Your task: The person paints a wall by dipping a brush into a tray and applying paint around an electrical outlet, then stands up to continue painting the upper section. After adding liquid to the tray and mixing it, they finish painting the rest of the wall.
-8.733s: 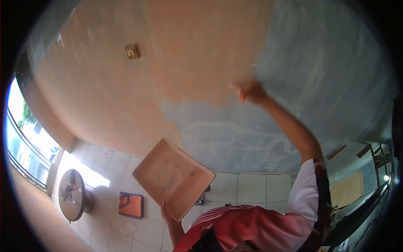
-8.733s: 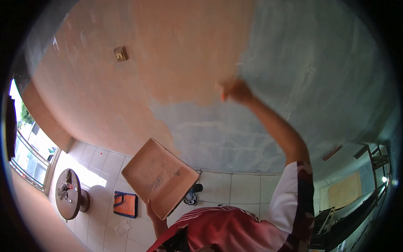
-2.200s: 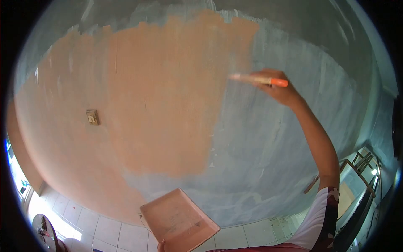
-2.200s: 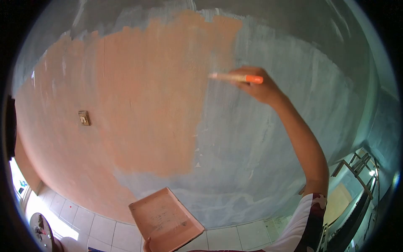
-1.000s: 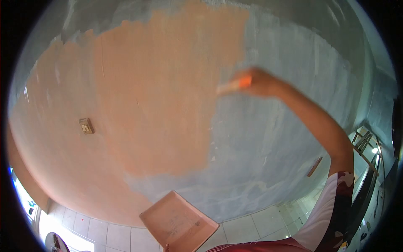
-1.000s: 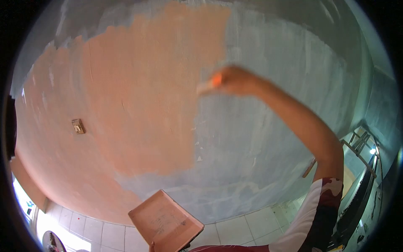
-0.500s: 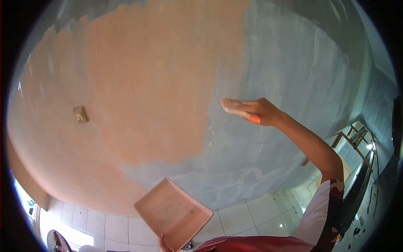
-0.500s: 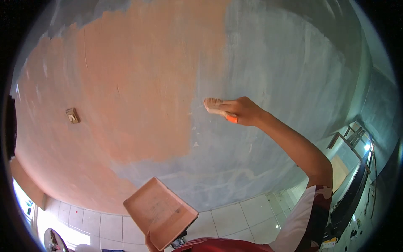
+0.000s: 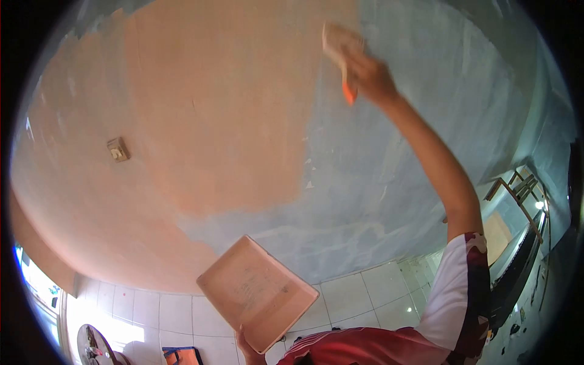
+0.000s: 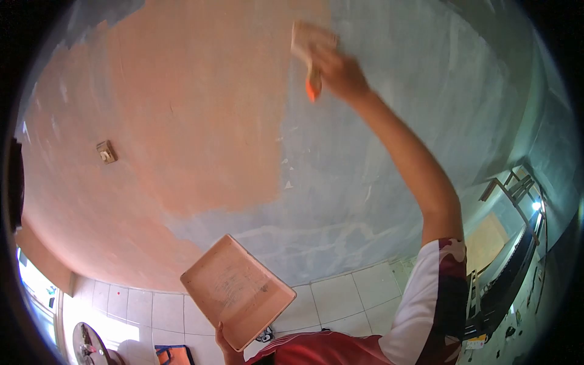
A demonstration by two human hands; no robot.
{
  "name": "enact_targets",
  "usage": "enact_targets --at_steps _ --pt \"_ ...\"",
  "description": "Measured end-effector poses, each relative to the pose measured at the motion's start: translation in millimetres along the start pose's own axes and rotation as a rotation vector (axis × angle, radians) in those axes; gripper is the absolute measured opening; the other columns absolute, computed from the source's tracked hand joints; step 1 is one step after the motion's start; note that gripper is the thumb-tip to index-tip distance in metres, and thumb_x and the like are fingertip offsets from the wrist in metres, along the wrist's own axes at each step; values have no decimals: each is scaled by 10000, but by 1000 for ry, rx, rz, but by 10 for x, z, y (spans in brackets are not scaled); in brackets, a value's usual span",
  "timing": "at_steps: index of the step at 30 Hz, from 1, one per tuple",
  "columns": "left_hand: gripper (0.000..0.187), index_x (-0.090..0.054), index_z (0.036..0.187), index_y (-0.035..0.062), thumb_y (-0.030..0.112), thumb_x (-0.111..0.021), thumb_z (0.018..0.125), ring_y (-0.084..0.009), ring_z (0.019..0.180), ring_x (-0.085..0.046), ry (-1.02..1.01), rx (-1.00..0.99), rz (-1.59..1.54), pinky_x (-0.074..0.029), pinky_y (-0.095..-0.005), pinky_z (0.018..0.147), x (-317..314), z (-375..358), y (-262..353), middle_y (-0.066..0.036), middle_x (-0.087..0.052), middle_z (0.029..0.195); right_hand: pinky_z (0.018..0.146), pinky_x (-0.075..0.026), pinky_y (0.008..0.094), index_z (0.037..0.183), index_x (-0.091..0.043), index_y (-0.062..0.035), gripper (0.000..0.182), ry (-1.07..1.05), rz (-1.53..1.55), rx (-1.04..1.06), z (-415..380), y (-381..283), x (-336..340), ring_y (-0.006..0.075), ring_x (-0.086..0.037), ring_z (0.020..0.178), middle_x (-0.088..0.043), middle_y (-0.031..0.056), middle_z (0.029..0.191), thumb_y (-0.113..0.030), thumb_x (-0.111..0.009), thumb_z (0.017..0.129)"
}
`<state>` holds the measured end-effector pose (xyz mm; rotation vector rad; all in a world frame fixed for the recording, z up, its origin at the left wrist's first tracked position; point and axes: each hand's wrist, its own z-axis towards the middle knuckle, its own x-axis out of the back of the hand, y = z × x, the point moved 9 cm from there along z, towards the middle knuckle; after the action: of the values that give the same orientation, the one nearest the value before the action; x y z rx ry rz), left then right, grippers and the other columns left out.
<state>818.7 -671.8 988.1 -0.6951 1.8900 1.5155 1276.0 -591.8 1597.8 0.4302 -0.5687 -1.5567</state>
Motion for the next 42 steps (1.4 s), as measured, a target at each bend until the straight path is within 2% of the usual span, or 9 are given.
enact_targets --at_steps 2,8,10,14,19,22,31,40,42 --pt "669 -367 1498 50 407 -525 955 -358 1274 -540 0 20 -30 -458 -495 1050 -48 -131 3 -172 -508 1436 660 -576 326 1329 -609 -45 514 -124 86 88 -540 -533 -150 254 -680 770 -704 103 1033 -78 -669 819" --pt "714 -303 1526 53 412 -521 949 -405 1266 -533 -1 17 -73 -481 -534 1017 96 -102 -141 -213 -474 1442 695 -598 327 1313 -633 -169 439 -632 481 21 -1150 -1268 -97 224 -714 859 -719 69 1082 -97 -628 880" --pt "713 -302 1526 49 415 -513 953 -407 1262 -535 -7 4 -85 -487 -535 1008 97 -72 -89 -219 -480 1434 687 -594 297 1307 -644 -311 430 -576 336 -47 -816 -989 -23 191 -719 911 -716 -13 1172 -139 -628 912" --pt "708 -313 1517 27 415 -510 958 -401 1237 -554 -23 -24 -24 -501 -511 986 -24 -16 46 -226 -494 1417 691 -592 308 1346 -614 -157 432 -52 16 120 178 33 274 212 -699 863 -716 27 1104 -99 -623 917" --pt "661 -399 1478 42 404 -542 945 -363 1251 -551 -9 -64 -71 -469 -498 1027 -228 -85 102 -185 -529 1413 625 -571 322 1345 -613 -136 496 199 -214 -160 645 545 464 224 -676 786 -679 75 1060 -96 -671 855" --pt "651 -399 1478 38 399 -535 953 -362 1249 -554 24 -87 -39 -468 -498 1030 -251 -190 -24 -188 -531 1409 609 -566 306 1348 -609 -110 521 119 -233 -63 49 -9 18 217 -672 768 -675 82 1032 -99 -684 832" --pt "597 -449 1435 1 395 -496 988 -358 1214 -586 18 -63 -168 -484 -494 1026 -759 -478 -412 -198 -572 1367 635 -544 328 1197 -658 -90 390 -455 556 -126 -1707 -1493 -126 225 -663 745 -646 30 988 -103 -675 807" --pt "611 -447 1419 11 371 -582 943 -347 1195 -590 208 -114 -108 -496 -467 1011 -1180 -671 -690 -199 -566 1338 653 -494 311 1191 -712 -88 297 -521 1417 -704 -1706 -1363 638 193 -595 711 -651 63 849 -115 -733 896" --pt "634 -435 1424 13 383 -592 934 -346 1185 -593 157 -149 -68 -517 -472 979 -1345 -701 -747 -204 -554 1340 653 -496 316 1183 -715 -86 289 -549 1421 -514 -1530 -1591 809 189 -597 714 -646 60 843 -129 -735 898"
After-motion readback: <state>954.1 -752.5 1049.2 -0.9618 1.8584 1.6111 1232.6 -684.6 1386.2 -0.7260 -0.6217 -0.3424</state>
